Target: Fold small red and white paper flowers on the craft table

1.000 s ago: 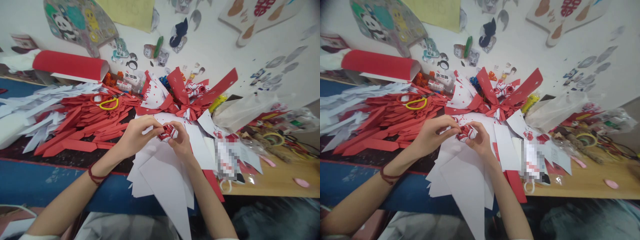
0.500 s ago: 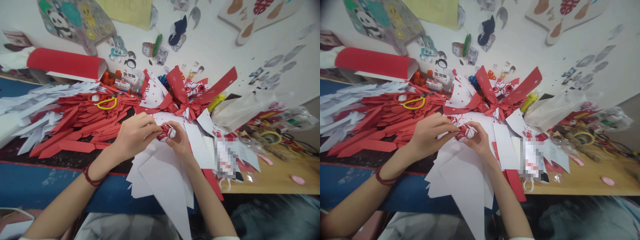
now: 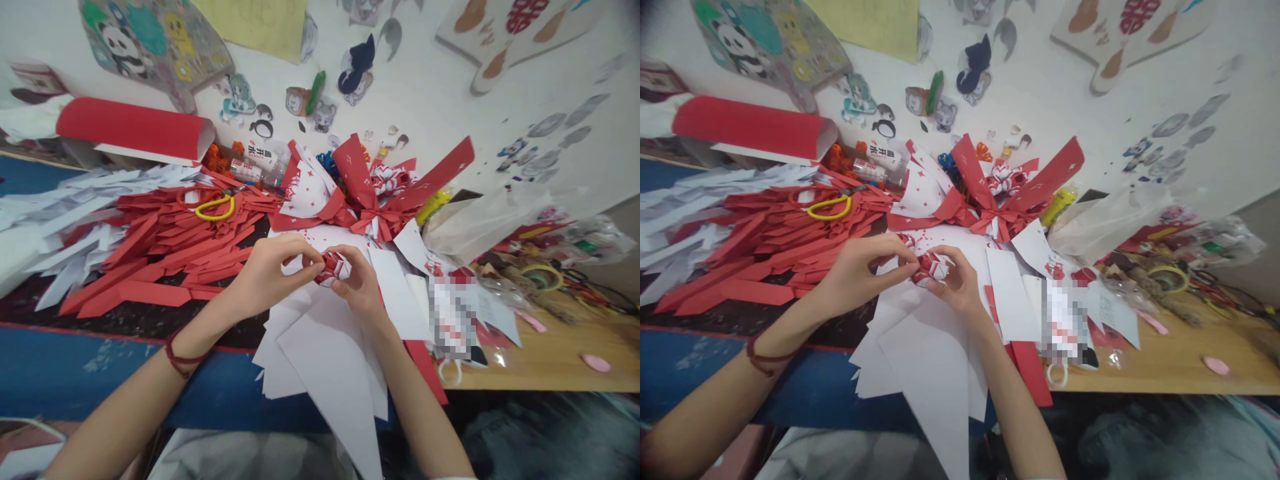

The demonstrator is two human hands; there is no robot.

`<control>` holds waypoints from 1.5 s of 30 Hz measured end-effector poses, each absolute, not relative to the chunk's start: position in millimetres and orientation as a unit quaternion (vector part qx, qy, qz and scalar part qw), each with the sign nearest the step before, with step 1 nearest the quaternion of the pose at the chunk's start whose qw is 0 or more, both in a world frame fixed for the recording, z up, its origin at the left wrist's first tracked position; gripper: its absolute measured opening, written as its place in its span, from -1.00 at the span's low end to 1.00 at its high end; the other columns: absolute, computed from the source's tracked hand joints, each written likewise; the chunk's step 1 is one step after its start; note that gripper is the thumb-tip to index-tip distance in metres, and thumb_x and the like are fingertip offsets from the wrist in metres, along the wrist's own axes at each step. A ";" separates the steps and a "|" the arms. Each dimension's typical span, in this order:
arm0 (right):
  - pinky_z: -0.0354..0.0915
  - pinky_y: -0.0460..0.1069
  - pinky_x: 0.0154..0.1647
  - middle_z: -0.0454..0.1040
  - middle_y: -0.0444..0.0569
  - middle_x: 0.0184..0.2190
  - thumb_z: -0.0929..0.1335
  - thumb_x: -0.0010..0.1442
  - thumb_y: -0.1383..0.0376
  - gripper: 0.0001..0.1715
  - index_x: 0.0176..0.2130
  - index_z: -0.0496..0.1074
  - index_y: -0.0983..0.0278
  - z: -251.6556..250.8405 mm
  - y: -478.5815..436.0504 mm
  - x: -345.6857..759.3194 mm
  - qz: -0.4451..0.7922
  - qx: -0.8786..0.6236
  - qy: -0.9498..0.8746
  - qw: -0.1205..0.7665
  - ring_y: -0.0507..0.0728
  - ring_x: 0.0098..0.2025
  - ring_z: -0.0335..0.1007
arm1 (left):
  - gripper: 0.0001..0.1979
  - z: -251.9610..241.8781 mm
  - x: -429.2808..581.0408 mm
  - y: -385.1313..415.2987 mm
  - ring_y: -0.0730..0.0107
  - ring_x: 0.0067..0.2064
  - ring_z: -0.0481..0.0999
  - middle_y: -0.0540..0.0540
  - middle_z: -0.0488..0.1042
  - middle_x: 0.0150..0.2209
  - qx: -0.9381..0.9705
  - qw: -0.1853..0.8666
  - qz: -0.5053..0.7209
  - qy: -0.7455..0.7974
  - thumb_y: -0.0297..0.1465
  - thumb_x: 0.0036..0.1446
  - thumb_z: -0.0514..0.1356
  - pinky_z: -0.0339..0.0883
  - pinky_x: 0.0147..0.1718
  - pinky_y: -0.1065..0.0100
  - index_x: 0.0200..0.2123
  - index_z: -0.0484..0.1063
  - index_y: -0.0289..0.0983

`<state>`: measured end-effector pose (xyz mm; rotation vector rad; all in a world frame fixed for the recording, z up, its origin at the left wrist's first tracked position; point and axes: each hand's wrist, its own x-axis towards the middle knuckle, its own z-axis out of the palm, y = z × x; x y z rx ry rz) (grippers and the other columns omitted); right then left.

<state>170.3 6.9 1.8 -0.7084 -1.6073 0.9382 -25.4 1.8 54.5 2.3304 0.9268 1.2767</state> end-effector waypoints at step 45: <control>0.42 0.09 0.02 0.38 -0.07 0.04 0.57 -0.08 0.28 -0.29 0.03 0.33 0.04 3.5 6.5 168.9 0.434 -0.263 -0.649 0.566 0.16 0.08 0.39 | -0.90 55.1 -24.3 1.2 0.50 -0.34 0.42 0.05 0.50 -0.38 0.828 0.101 0.411 0.368 -0.32 0.13 0.31 0.07 -0.29 0.34 -0.34 0.52 -0.22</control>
